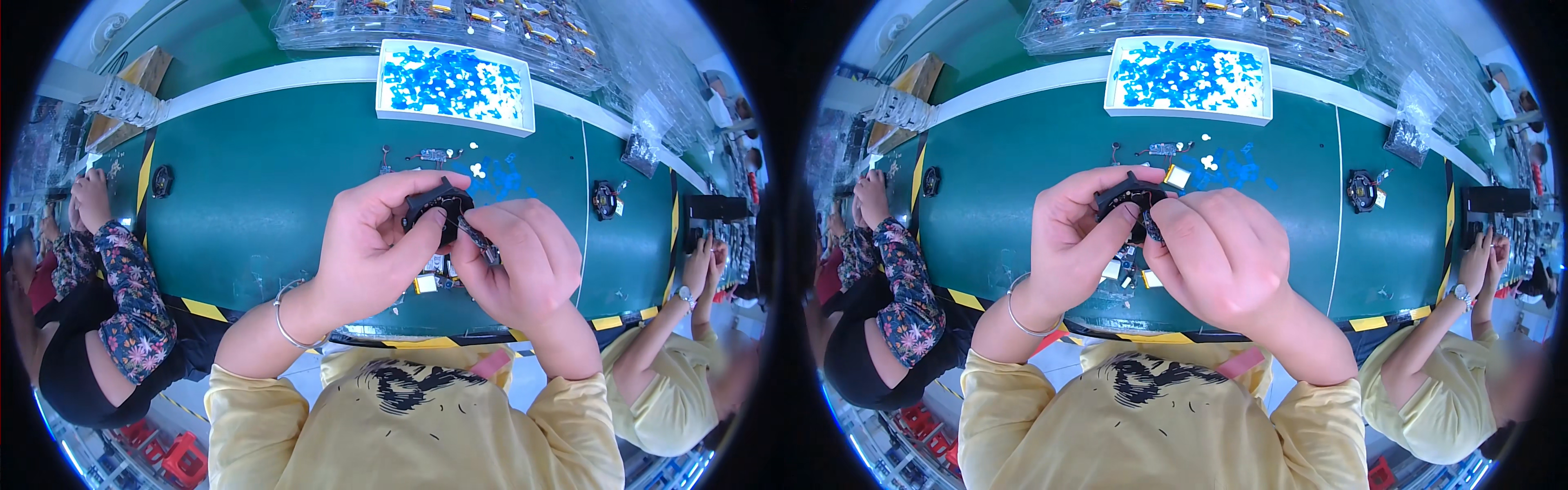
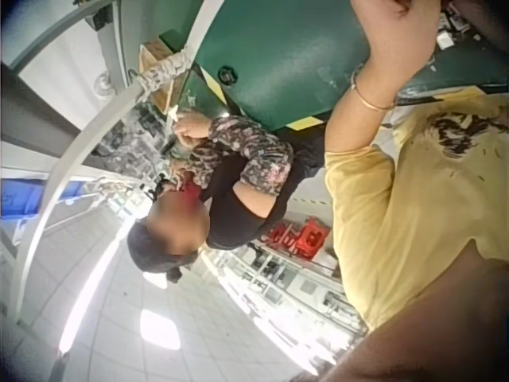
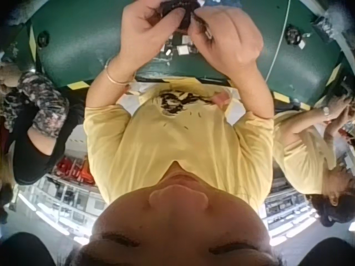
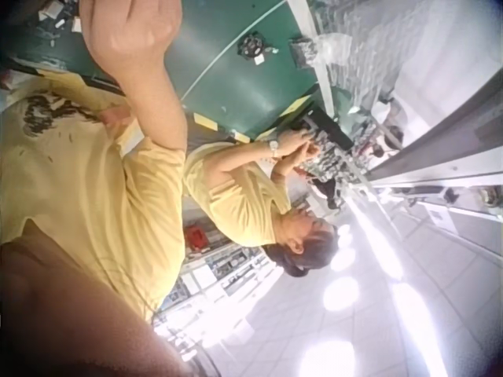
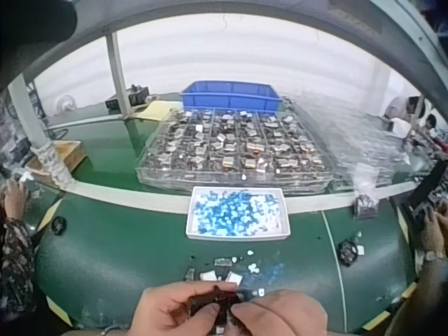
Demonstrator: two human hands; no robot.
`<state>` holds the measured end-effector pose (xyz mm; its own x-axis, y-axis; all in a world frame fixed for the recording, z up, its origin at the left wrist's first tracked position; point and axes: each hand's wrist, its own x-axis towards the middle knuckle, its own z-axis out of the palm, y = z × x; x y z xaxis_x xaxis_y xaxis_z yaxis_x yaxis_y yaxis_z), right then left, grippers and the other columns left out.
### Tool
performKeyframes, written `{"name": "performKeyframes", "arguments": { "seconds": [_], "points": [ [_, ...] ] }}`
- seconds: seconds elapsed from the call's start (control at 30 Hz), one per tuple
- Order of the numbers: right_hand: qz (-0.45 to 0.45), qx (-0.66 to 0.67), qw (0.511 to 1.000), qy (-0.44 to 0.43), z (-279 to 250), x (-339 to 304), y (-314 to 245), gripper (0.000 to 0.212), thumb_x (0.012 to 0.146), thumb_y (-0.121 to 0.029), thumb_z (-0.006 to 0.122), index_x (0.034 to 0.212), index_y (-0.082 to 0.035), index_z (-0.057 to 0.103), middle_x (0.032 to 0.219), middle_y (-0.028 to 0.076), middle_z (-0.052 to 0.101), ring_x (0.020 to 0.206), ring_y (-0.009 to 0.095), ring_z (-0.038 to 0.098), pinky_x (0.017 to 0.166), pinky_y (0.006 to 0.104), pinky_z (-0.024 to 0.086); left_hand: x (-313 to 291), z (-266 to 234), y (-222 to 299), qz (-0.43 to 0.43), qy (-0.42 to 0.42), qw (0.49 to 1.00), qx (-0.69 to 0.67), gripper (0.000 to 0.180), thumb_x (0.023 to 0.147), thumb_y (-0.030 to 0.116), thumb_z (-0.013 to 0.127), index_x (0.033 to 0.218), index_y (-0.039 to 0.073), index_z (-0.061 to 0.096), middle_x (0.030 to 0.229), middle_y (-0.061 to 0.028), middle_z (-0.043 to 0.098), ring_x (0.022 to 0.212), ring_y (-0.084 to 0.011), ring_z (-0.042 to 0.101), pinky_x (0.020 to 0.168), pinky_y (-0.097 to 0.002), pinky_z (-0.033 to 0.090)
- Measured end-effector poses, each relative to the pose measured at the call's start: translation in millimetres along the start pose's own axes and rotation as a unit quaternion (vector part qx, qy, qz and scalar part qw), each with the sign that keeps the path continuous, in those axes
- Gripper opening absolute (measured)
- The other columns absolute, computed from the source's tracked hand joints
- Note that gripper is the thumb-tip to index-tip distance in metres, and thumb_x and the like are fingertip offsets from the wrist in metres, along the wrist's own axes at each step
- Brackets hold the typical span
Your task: Manually assembling small electronic devices, likely smartwatches, by connecting batteries and internal components into casings.
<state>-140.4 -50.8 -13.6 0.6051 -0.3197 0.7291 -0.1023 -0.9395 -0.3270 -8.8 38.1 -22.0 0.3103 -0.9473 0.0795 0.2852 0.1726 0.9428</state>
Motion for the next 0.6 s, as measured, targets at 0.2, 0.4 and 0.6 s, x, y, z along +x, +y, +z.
{"name": "performKeyframes", "arguments": {
  "seconds": [0.2, 0.4, 0.6],
  "points": [
    [0.022, 0.033, 0.999, 0.003, 3.0, 0.0, -0.1, 0.023, 0.059, 0.000, 0.069, 0.080, -0.002, 0.061, 0.068, 0.008, 0.058, 0.056, 0.022, 0.058, 0.047, 0.0305, 0.047, -2.9, -3.5, -1.2, 0.030, -0.019, 0.998, 0.054, 0.027, 0.087, -0.009, 0.048, 0.112, -0.005, 0.055, 0.106, -0.0102, 0.060, 0.092, -0.0130, 0.061, 0.077, -0.0256, 0.055],
    [0.106, 0.100, 0.989, -0.022, -3.0, 3.3, -3.2, 0.014, 0.064, 0.002, 0.067, 0.075, -0.002, 0.060, 0.068, 0.008, 0.061, 0.057, 0.020, 0.058, 0.050, 0.0272, 0.045, -0.9, -1.4, -1.4, 0.025, -0.015, 0.999, 0.014, 0.023, 0.087, -0.008, 0.049, 0.108, -0.006, 0.056, 0.108, -0.0124, 0.061, 0.093, -0.0141, 0.061, 0.080, -0.0262, 0.052],
    [0.130, 0.158, 0.979, -0.018, -4.3, 3.4, 1.1, 0.014, 0.067, 0.001, 0.067, 0.078, -0.004, 0.060, 0.069, 0.007, 0.060, 0.054, 0.019, 0.058, 0.048, 0.0272, 0.046, 4.2, -7.9, 0.0, -0.049, -0.034, 0.997, -0.047, 0.016, 0.089, -0.003, 0.049, 0.103, -0.005, 0.057, 0.099, -0.0095, 0.062, 0.089, -0.0132, 0.062, 0.075, -0.0260, 0.055]
  ]
}}
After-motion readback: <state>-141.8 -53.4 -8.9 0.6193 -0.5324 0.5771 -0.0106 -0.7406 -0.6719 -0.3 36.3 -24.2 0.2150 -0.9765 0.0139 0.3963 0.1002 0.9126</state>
